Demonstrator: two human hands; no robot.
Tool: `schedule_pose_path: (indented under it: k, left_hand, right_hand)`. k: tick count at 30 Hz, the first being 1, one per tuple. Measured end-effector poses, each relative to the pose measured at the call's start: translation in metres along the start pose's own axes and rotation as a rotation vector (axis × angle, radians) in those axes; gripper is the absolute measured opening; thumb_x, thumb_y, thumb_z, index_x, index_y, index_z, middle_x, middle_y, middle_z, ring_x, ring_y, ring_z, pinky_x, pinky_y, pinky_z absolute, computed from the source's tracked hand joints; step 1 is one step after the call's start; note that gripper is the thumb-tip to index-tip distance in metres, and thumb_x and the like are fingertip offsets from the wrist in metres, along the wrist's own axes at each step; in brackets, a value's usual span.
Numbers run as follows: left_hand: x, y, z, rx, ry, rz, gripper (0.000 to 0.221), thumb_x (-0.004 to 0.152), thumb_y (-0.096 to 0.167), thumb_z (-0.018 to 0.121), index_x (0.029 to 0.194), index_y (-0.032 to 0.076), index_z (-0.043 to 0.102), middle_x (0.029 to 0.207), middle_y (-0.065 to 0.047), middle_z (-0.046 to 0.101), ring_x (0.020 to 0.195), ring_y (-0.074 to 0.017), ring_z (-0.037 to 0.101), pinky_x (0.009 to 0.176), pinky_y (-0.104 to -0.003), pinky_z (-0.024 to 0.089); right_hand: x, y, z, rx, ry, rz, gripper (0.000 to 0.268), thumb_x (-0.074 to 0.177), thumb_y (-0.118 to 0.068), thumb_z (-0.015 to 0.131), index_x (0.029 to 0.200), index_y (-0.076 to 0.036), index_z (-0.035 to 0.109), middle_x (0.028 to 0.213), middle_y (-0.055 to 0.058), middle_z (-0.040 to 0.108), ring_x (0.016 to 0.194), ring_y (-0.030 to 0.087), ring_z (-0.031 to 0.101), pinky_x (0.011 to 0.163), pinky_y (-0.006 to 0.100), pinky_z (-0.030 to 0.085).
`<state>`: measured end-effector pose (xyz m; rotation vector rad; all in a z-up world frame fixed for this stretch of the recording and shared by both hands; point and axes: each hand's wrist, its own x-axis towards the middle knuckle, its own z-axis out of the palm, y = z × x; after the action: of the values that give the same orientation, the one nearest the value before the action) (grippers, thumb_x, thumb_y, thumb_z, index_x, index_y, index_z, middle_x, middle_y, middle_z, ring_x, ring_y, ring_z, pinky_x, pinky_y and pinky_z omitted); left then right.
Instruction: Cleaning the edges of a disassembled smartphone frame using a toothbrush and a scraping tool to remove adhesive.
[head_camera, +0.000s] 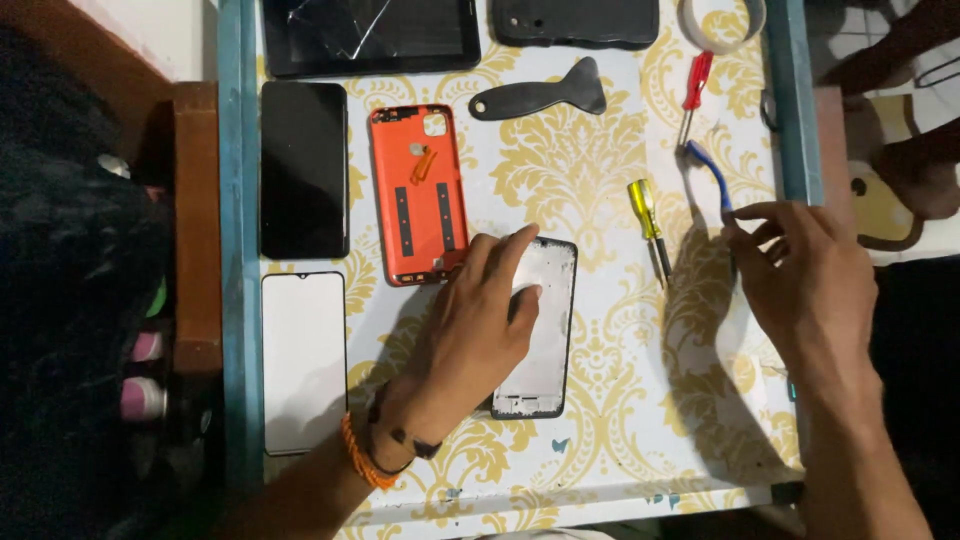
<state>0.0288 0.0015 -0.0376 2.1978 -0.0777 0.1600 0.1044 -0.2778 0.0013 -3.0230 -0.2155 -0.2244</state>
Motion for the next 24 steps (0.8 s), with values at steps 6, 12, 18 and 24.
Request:
schedule_pose_path:
  k: [6,12,18,24]
  left_hand:
    - [-0.003,0.004,-0.009,0.180,-0.075,0.094,0.053,0.090,0.011,0.065,0.139,-0.003,0.049,0.129,-0.022,0.045,0.091,-0.0370,0.062,0.070,-0.045,0.056]
    - [-0.006,-0.006,-0.005,0.269,-0.253,0.290,0.077,0.078,0.037,0.079,0.141,0.003,0.052,0.148,-0.025,0.032,0.127,-0.0463,0.039,0.104,-0.059,0.033]
    - [-0.019,-0.013,-0.018,0.338,-0.410,0.462,0.123,0.050,0.049,0.098,0.150,0.007,0.039,0.166,-0.027,0.017,0.154,-0.0441,0.006,0.114,-0.060,0.015]
    - [-0.024,-0.014,-0.001,0.355,-0.372,0.408,0.123,0.056,0.056,0.094,0.152,0.005,0.037,0.165,-0.031,0.018,0.152,-0.0503,0.010,0.117,-0.065,0.013]
  right_hand:
    - [0.012,-0.022,-0.017,0.118,-0.231,0.121,0.029,0.097,-0.008,0.070,0.126,-0.002,0.073,0.101,0.015,0.077,0.062,0.027,0.070,0.053,0.039,0.055]
    - [0.028,-0.018,-0.015,0.080,-0.029,-0.069,0.015,0.101,-0.007,0.072,0.113,0.001,0.076,0.099,0.015,0.073,0.070,0.025,0.065,0.057,0.036,0.049]
    - [0.117,0.007,0.027,0.192,0.133,-0.338,0.034,0.108,-0.009,0.084,0.116,0.020,0.069,0.084,0.028,0.071,0.051,0.027,0.060,0.039,0.035,0.045]
    - [0.160,0.016,0.064,0.384,0.024,-0.210,0.047,0.098,-0.002,0.083,0.134,0.015,0.058,0.092,0.022,0.071,0.066,0.026,0.067,0.050,0.034,0.055]
